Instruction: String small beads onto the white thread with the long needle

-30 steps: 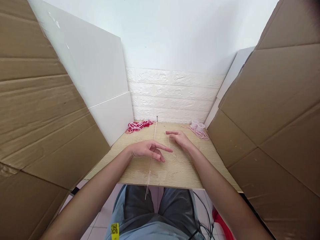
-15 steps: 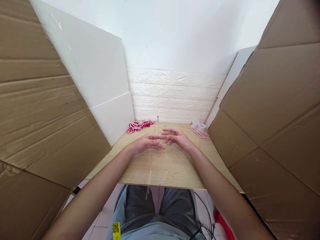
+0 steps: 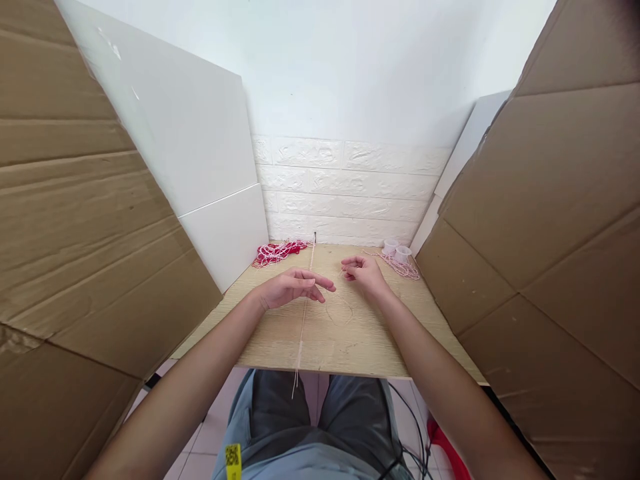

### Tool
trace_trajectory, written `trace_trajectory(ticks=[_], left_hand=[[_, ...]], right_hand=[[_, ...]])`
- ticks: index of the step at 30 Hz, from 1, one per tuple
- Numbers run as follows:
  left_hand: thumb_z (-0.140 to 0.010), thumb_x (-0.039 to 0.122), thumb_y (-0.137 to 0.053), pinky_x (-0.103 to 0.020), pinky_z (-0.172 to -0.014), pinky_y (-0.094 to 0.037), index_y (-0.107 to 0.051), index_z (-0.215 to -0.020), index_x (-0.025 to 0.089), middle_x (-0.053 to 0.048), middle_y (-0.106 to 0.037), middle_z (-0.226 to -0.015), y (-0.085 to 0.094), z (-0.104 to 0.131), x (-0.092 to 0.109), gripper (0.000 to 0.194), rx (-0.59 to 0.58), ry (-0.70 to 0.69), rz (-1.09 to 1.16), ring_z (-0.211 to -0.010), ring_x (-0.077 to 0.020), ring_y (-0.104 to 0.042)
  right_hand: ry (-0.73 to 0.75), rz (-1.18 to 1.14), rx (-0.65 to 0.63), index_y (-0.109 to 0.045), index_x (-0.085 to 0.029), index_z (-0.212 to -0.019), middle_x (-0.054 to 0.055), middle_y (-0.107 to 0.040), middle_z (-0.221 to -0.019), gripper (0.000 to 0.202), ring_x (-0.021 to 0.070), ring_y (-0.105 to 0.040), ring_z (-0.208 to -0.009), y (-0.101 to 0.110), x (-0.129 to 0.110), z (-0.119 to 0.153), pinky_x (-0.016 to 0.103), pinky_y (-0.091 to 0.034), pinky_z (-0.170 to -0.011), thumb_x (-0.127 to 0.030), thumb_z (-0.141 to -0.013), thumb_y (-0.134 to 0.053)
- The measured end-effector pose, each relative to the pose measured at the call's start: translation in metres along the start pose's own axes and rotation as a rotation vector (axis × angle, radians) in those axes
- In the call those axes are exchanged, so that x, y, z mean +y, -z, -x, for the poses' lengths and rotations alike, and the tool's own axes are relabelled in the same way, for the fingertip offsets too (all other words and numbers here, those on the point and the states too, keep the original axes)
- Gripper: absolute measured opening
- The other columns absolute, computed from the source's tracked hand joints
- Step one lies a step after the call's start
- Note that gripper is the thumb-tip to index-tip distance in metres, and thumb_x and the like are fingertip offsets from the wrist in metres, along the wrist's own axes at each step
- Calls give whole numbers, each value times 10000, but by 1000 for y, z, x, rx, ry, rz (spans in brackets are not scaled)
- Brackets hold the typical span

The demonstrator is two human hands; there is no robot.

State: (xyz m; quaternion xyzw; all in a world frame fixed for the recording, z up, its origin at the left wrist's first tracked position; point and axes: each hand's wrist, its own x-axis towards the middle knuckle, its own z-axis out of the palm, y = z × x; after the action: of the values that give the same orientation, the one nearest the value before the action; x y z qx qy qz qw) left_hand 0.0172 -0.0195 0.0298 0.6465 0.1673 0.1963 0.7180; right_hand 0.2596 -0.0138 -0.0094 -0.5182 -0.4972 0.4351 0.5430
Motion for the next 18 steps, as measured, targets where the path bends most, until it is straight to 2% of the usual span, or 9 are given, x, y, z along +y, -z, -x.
trace_trajectory(ticks=[2,5,7,9,11,13,16,18], left_hand=[[-838,354,-639,-398,-919,-483,-728,-1104,108,-213,-647,-1237,0,0,0,374,-5,-10,-4,-916,-226,-660],[-838,357,-635,-377,-872,-495,-746,-1056,96,-215,-676,-1174,1,0,-1,357,3,-13,-8,-863,-212,-653],[-839,353,-634,-366,-862,-495,-746,-1061,100,-213,-673,-1182,2,0,-1,354,24,-10,3,-839,-201,-652],[-846,350,-628,-361,-869,-489,-734,-1096,109,-211,-649,-1234,2,0,0,363,59,-7,22,-842,-194,-655],[-853,348,-625,-349,-877,-479,-720,-1129,119,-205,-612,-1299,2,0,0,371,102,-7,44,-861,-189,-661],[-864,352,-615,-334,-869,-471,-712,-1145,125,-198,-583,-1343,2,-1,0,374,136,-15,62,-877,-185,-665],[-875,357,-603,-325,-848,-464,-703,-1164,129,-192,-586,-1339,4,-2,-1,382,173,-27,83,-887,-185,-669],[-872,357,-608,-327,-845,-461,-698,-1173,133,-188,-611,-1307,5,-3,-2,385,195,-22,100,-887,-187,-670]], right_hand=[[-23,60,83,-665,-156,-829,39,-651,-698,183,136,-566,-563,3,6,-4,295,-479,-581,-207,-654,-669],[-14,163,135,-672,-155,-861,57,-670,-750,198,132,-559,-537,6,11,-8,286,-468,-547,-203,-674,-630],[16,230,145,-680,-158,-927,82,-700,-885,258,120,-561,-525,6,9,-6,275,-459,-522,-194,-682,-607],[53,240,118,-673,-174,-1028,105,-682,-1121,357,102,-569,-517,4,2,-1,265,-448,-489,-175,-682,-585],[79,175,15,-647,-201,-1125,108,-598,-1316,440,92,-582,-514,0,-7,7,261,-437,-454,-177,-691,-575],[60,67,-165,-627,-217,-1184,109,-595,-1326,473,95,-600,-521,-3,-15,14,260,-458,-462,-212,-712,-594],[23,-37,-414,-636,-219,-1198,93,-697,-1131,471,128,-646,-607,-7,-23,23,274,-520,-563,-305,-736,-665],[35,-70,-470,-672,-197,-1139,79,-730,-980,446,148,-661,-675,-8,-24,25,294,-539,-654,-349,-723,-720]])
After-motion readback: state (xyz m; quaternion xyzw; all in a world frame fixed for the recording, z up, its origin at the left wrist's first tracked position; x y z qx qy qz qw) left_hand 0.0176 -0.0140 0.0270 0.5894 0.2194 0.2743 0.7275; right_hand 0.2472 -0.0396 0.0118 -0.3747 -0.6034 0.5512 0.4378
